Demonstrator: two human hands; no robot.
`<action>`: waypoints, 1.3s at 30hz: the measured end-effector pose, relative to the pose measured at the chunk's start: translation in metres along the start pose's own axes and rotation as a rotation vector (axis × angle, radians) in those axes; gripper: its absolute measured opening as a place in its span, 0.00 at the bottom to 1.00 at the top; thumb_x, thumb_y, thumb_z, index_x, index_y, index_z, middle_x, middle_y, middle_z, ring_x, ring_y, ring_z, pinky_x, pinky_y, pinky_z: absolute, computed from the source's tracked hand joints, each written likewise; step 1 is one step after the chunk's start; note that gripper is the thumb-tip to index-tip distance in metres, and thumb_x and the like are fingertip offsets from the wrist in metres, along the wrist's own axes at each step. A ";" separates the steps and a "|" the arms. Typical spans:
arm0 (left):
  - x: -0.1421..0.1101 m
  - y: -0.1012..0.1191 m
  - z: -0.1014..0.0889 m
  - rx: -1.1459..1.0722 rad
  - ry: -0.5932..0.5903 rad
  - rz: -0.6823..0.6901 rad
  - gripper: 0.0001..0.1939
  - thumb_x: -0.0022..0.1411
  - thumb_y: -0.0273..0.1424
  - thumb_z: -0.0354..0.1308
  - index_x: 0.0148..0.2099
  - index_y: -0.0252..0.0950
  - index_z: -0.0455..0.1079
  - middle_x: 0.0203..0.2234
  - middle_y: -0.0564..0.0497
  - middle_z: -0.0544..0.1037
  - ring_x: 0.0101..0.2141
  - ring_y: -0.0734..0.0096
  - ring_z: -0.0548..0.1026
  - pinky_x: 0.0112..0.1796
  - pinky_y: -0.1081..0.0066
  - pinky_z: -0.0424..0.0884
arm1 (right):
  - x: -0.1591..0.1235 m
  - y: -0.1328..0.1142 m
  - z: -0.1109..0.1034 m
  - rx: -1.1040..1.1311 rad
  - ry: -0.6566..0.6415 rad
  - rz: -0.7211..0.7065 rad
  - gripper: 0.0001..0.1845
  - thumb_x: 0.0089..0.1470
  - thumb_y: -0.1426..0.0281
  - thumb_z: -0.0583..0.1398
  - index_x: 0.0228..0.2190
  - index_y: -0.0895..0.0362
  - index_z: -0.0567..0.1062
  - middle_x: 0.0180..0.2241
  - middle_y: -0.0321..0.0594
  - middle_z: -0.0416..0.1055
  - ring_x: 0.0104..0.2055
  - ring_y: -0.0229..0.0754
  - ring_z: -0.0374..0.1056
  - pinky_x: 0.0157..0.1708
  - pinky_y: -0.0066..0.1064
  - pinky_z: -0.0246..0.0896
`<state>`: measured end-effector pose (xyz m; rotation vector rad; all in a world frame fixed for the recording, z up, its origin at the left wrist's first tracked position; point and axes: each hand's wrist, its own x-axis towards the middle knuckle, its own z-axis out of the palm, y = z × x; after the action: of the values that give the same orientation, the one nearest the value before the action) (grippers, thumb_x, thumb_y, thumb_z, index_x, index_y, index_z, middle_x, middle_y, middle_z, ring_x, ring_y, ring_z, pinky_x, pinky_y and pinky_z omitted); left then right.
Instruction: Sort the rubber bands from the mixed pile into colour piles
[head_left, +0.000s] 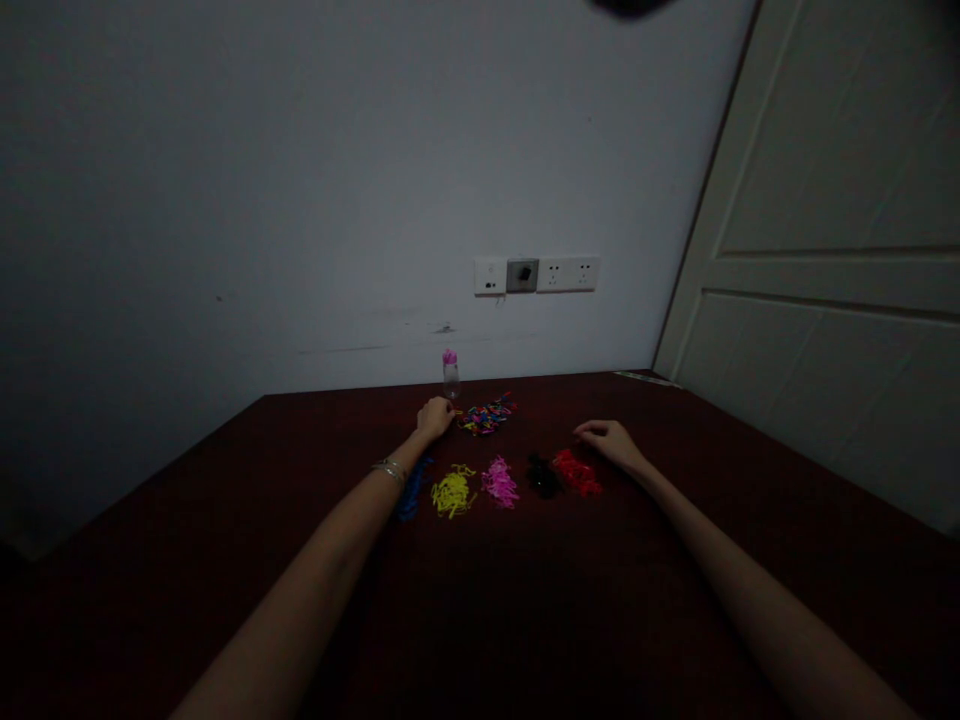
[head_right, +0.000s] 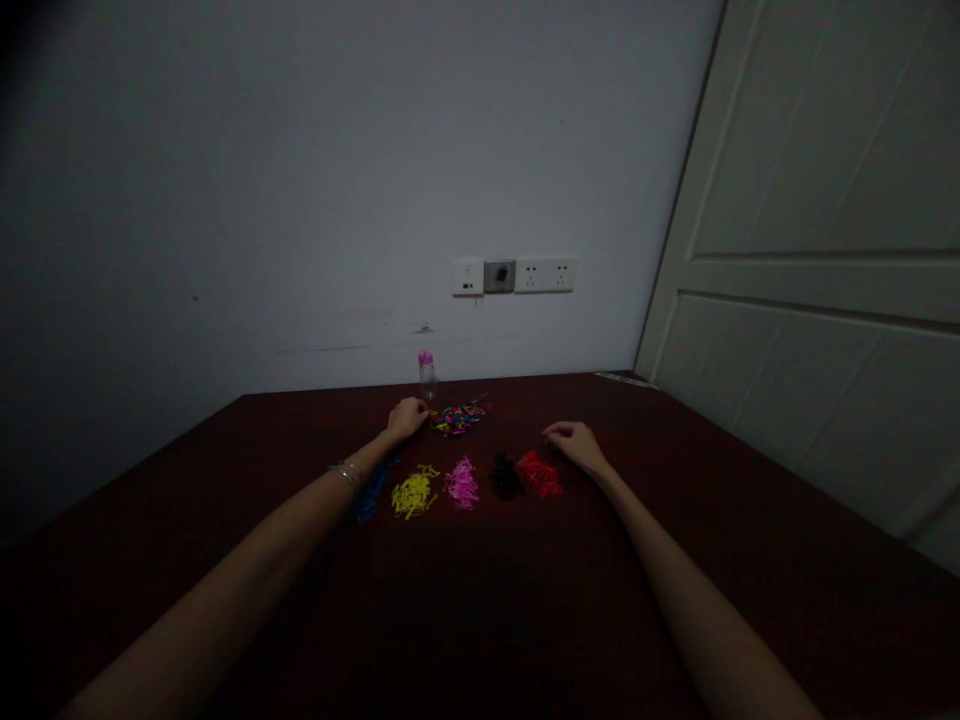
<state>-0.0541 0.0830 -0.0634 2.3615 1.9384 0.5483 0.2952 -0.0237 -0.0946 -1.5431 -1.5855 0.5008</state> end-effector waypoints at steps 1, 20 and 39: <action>0.000 0.000 0.000 0.000 -0.002 -0.006 0.11 0.59 0.32 0.50 0.39 0.38 0.73 0.40 0.47 0.75 0.41 0.66 0.73 0.40 0.71 0.67 | 0.000 0.000 0.000 -0.002 0.002 -0.002 0.13 0.42 0.67 0.56 0.28 0.59 0.78 0.27 0.41 0.76 0.31 0.43 0.70 0.32 0.29 0.61; -0.032 0.060 -0.019 -0.188 0.073 0.535 0.11 0.58 0.33 0.52 0.39 0.37 0.74 0.35 0.50 0.75 0.35 0.71 0.71 0.36 0.76 0.64 | -0.001 -0.003 -0.002 0.009 0.002 0.025 0.12 0.42 0.68 0.56 0.28 0.60 0.78 0.27 0.42 0.76 0.30 0.42 0.70 0.31 0.29 0.62; -0.097 0.151 -0.008 -0.214 -0.163 0.910 0.13 0.58 0.30 0.52 0.45 0.40 0.71 0.36 0.50 0.73 0.36 0.73 0.71 0.34 0.77 0.64 | 0.000 -0.002 -0.003 -0.025 0.012 -0.002 0.12 0.42 0.68 0.56 0.27 0.58 0.78 0.28 0.40 0.76 0.32 0.42 0.70 0.34 0.29 0.62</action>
<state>0.0710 -0.0443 -0.0415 2.9007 0.6099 0.5132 0.2959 -0.0248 -0.0915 -1.5602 -1.5896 0.4707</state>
